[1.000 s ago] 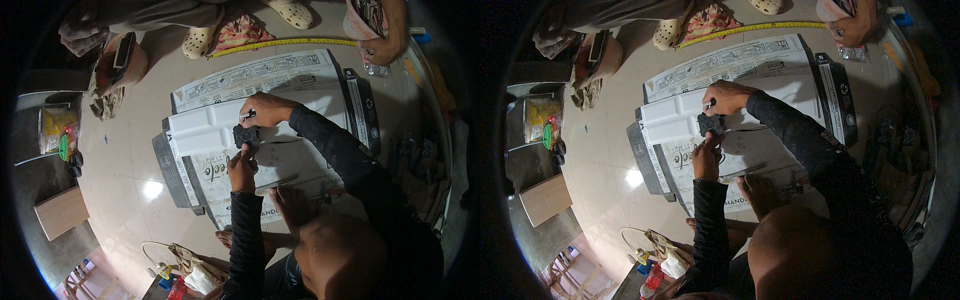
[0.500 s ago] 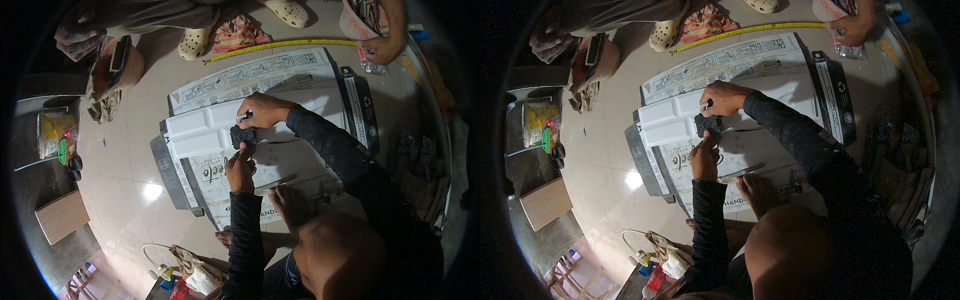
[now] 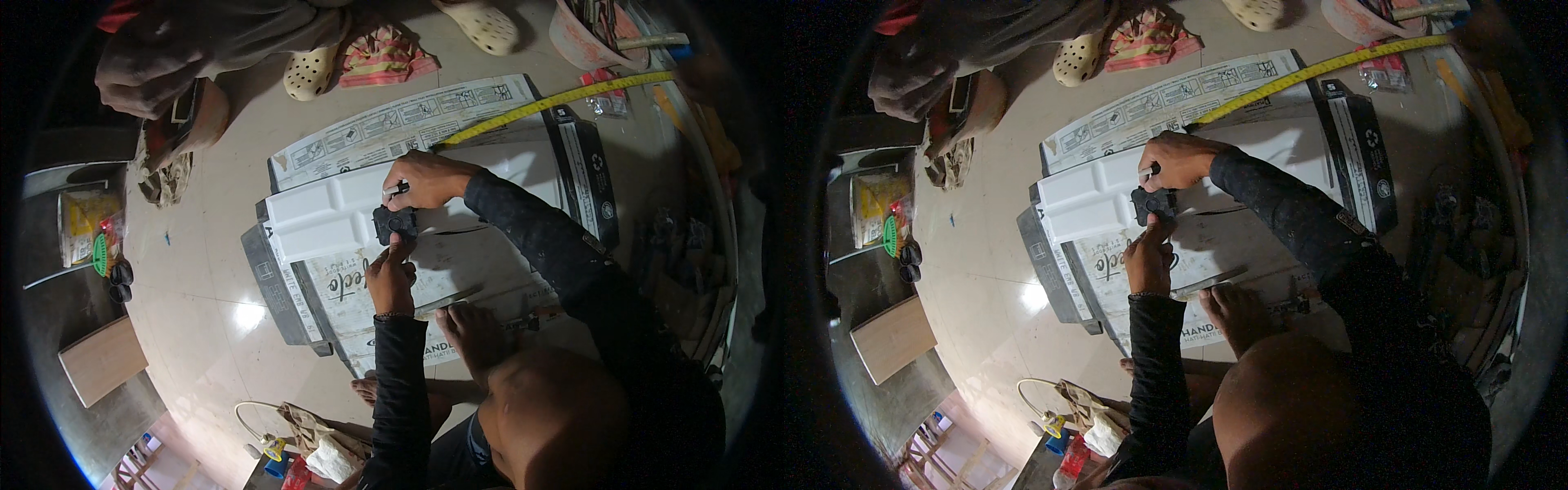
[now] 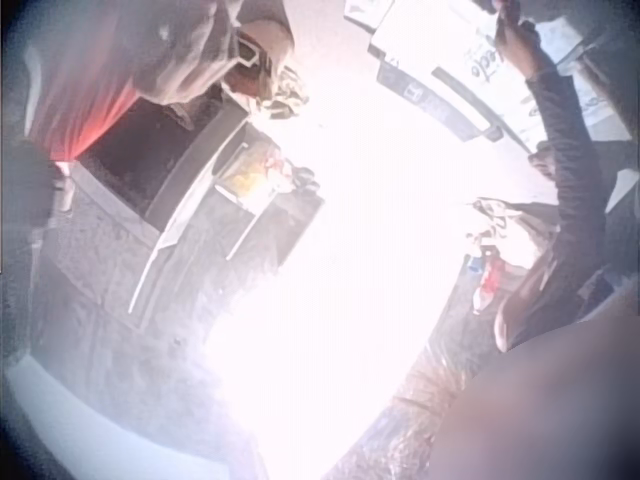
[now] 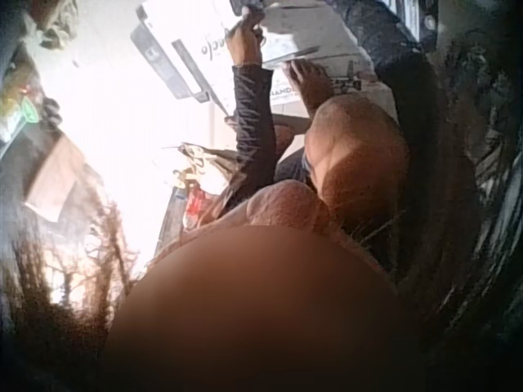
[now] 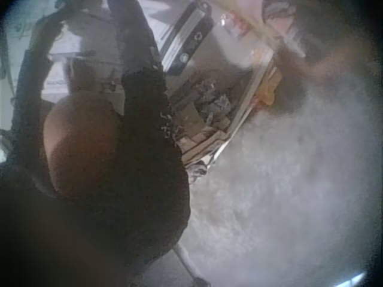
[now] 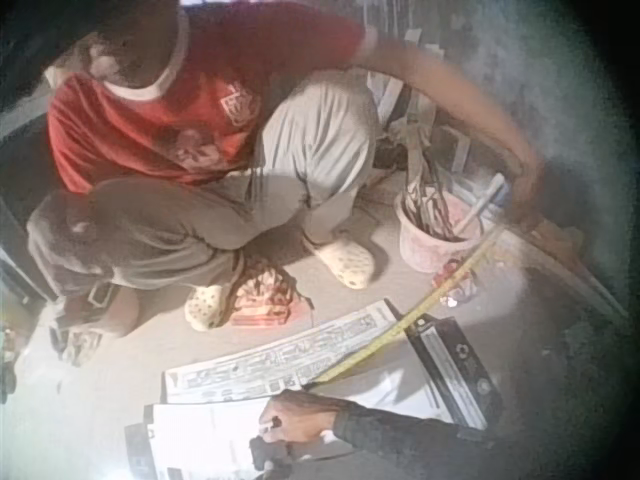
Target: The person sits on the floor and uses a screwdriver to disassemble a small black electrical component. They remove screws, separate parts, and inspect the interior while another person measures a nearby appliance.
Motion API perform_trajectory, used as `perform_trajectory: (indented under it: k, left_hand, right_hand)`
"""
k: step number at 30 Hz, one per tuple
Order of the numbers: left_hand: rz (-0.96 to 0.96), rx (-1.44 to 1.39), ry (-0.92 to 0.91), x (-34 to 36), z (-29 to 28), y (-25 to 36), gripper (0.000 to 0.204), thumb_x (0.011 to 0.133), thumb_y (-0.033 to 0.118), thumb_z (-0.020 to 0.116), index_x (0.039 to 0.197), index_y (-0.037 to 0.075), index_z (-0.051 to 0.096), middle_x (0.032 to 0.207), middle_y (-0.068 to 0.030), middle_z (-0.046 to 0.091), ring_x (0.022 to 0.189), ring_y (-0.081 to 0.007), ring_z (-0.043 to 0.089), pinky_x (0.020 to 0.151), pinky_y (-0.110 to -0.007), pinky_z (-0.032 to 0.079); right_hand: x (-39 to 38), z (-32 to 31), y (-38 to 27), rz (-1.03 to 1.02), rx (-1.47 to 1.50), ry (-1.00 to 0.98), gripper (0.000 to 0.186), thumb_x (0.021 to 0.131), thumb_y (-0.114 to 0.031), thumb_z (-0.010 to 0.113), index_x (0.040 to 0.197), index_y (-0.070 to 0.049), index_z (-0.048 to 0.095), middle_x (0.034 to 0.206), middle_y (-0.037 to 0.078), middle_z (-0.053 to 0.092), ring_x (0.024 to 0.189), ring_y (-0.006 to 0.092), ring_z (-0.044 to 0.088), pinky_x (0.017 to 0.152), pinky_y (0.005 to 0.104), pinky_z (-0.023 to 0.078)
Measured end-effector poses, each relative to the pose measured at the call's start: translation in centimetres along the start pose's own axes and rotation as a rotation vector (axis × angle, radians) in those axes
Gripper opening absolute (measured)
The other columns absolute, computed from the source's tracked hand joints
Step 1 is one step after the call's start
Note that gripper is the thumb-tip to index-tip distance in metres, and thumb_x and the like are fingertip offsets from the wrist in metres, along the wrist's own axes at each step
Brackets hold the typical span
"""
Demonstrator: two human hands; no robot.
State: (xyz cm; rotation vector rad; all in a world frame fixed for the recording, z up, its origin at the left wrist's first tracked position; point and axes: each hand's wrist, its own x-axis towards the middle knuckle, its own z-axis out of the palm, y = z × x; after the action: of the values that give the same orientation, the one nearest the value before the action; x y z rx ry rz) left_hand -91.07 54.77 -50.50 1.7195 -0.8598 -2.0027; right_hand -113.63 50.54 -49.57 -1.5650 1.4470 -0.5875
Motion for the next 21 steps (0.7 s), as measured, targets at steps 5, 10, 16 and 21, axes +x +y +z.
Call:
perform_trajectory:
  k: [5, 10, 16, 21]
  left_hand:
    - [-0.01, -0.018, 0.013, -0.24, 0.27, 0.22, 0.051, 0.103, 0.043, 0.071, 0.111, -0.007, 0.077, 0.084, -0.0053, 0.073, 0.054, -0.0052, 0.039, 0.049, -0.024, 0.03]
    - [-0.009, -0.014, 0.035, -0.81, 0.58, 0.71, 0.048, 0.105, 0.039, 0.069, 0.107, -0.008, 0.077, 0.076, -0.0031, 0.065, 0.056, -0.0065, 0.039, 0.05, -0.024, 0.031]
    - [0.007, 0.005, 0.03, -0.87, 0.4, 0.89, 0.05, 0.104, 0.041, 0.071, 0.112, -0.008, 0.077, 0.089, -0.0082, 0.076, 0.055, -0.0057, 0.04, 0.05, -0.024, 0.032]
    - [0.007, 0.025, 0.03, -0.66, 0.21, 0.54, 0.051, 0.104, 0.042, 0.071, 0.11, -0.009, 0.077, 0.088, -0.0082, 0.076, 0.054, -0.0061, 0.04, 0.05, -0.025, 0.032]
  right_hand:
    - [-0.04, -0.07, -0.1, 0.014, 0.004, -0.01, 0.026, 0.083, -0.023, 0.079, 0.104, -0.007, 0.082, 0.1, 0.018, 0.079, 0.095, 0.034, 0.076, 0.088, 0.0414, 0.056]
    - [-0.2, -0.1, -0.23, 0.026, 0.004, -0.009, 0.027, 0.084, -0.023, 0.079, 0.104, -0.006, 0.082, 0.101, 0.018, 0.079, 0.095, 0.0341, 0.076, 0.088, 0.041, 0.057]
    - [-0.01, 0.2, 0.33, -0.008, -0.002, -0.001, 0.026, 0.084, -0.023, 0.079, 0.104, -0.007, 0.082, 0.1, 0.017, 0.079, 0.094, 0.0344, 0.076, 0.087, 0.0412, 0.057]
    - [0.01, 0.48, 0.59, -0.005, -0.018, 0.014, 0.025, 0.084, -0.024, 0.079, 0.103, -0.007, 0.082, 0.099, 0.017, 0.079, 0.092, 0.0332, 0.075, 0.085, 0.0412, 0.056]
